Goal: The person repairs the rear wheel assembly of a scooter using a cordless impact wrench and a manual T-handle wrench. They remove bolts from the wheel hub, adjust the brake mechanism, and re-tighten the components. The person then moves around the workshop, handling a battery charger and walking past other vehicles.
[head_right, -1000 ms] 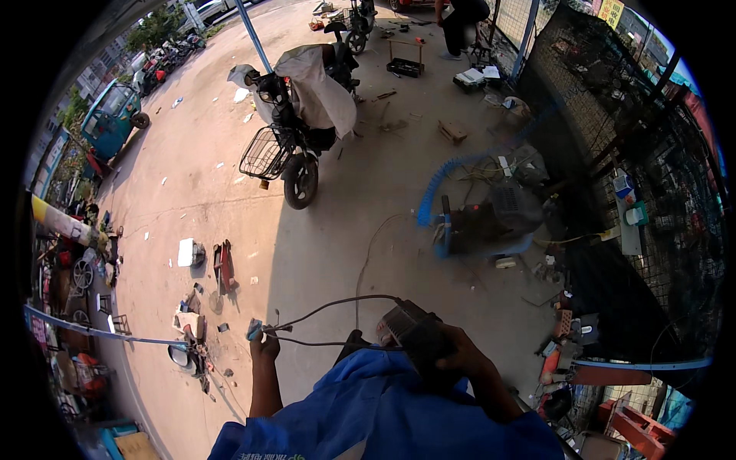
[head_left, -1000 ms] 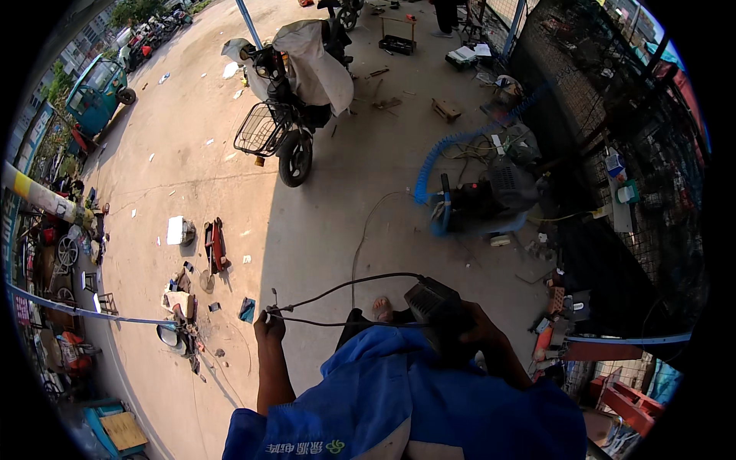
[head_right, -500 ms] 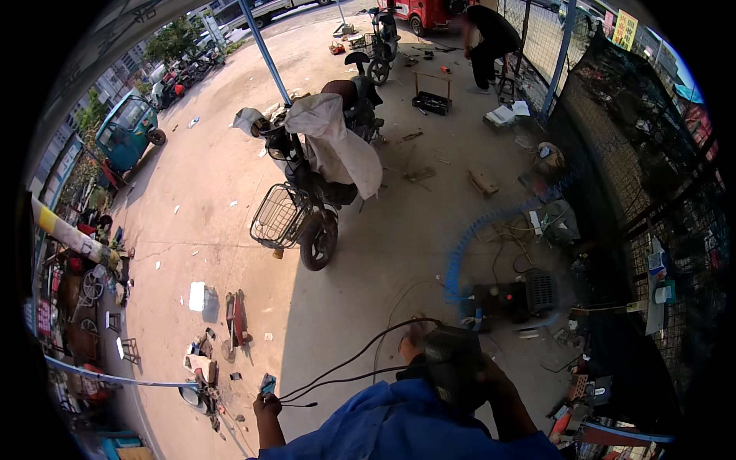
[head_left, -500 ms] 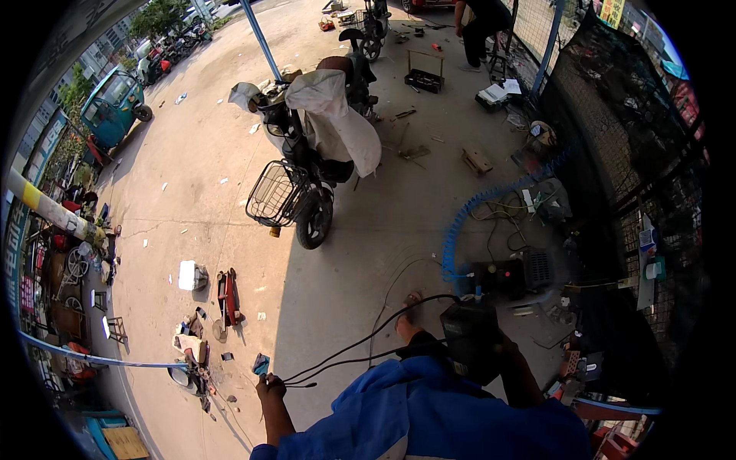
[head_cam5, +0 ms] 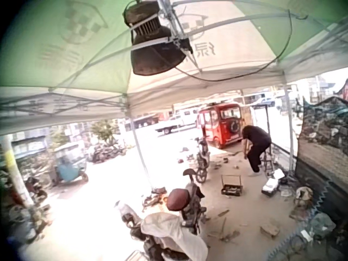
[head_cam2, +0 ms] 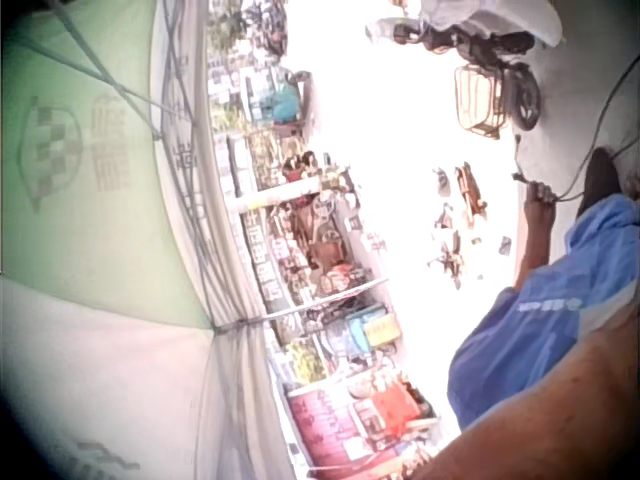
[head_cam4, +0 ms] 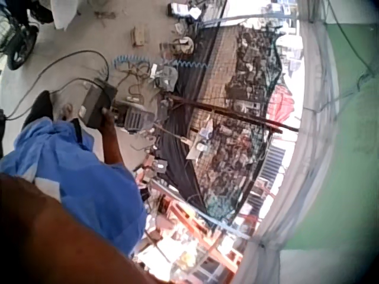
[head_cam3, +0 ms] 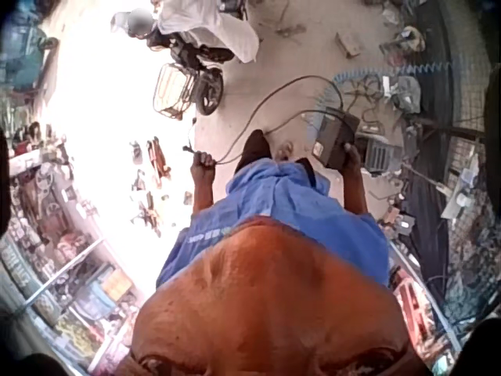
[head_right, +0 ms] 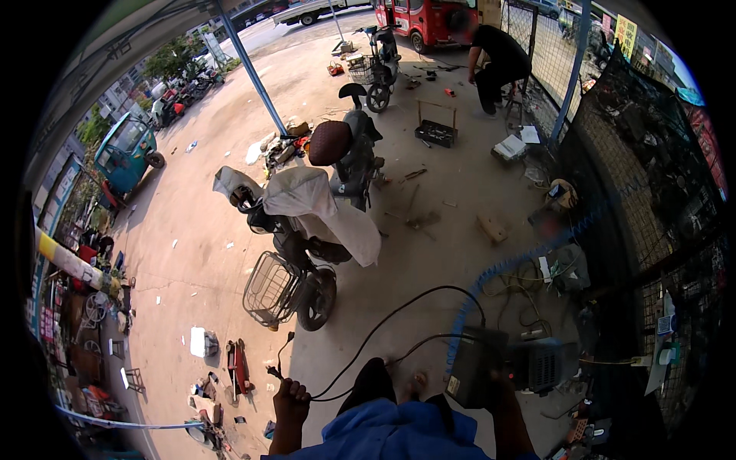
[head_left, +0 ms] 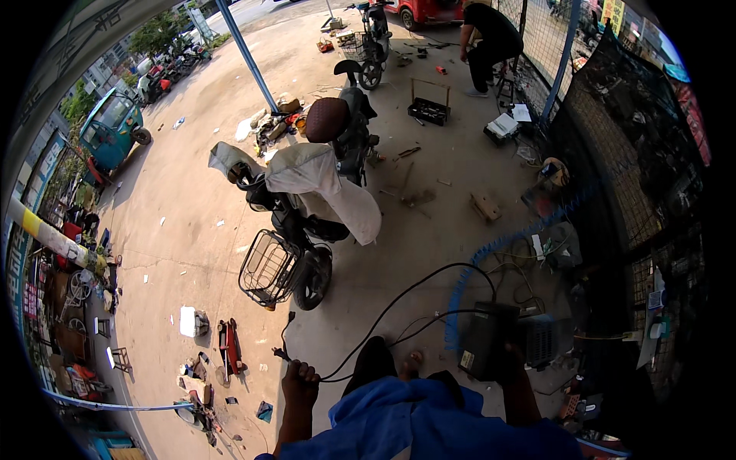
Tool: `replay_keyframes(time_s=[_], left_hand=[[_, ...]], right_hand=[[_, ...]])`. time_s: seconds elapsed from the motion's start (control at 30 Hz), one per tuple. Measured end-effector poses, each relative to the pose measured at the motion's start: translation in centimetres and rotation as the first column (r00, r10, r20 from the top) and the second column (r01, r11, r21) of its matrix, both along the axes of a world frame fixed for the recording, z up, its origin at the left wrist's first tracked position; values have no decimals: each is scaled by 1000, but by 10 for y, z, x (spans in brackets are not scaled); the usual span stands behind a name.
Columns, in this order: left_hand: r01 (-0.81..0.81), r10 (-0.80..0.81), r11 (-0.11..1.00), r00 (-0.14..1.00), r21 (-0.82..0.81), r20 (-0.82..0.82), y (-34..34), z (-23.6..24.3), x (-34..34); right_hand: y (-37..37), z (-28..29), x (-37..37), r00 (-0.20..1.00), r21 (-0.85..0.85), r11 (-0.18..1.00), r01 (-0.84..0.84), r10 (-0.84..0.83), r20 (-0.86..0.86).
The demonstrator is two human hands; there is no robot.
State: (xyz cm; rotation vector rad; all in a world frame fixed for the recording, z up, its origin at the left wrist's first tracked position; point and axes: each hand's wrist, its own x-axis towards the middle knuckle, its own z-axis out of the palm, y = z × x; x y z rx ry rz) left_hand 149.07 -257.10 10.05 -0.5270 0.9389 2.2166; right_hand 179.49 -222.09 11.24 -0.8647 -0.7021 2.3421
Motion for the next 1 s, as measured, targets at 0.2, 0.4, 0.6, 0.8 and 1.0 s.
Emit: replay_keyframes(time_s=[0.2,0.4,0.6,0.8,1.0], left_hand=[[450,-437,887,890,104,-130,164,26,-50],[781,-762,624,600,-29,-241,302,42,-117],[877,-861,432,331,-211,-386,403,60,-176],[837,-771,525,392,-154,-502,469,46,-209],[771,-764,585,418,-253,-491,544,37,-260]], right_hand=[[47,24,-74,998,26,997,66,-67,19],[116,6,-161,990,-13,992,129,-128,66],[161,57,-256,961,294,956,15,-96,261],[228,54,-338,899,554,755,-350,103,426],[321,54,-413,865,748,462,-475,91,493]])
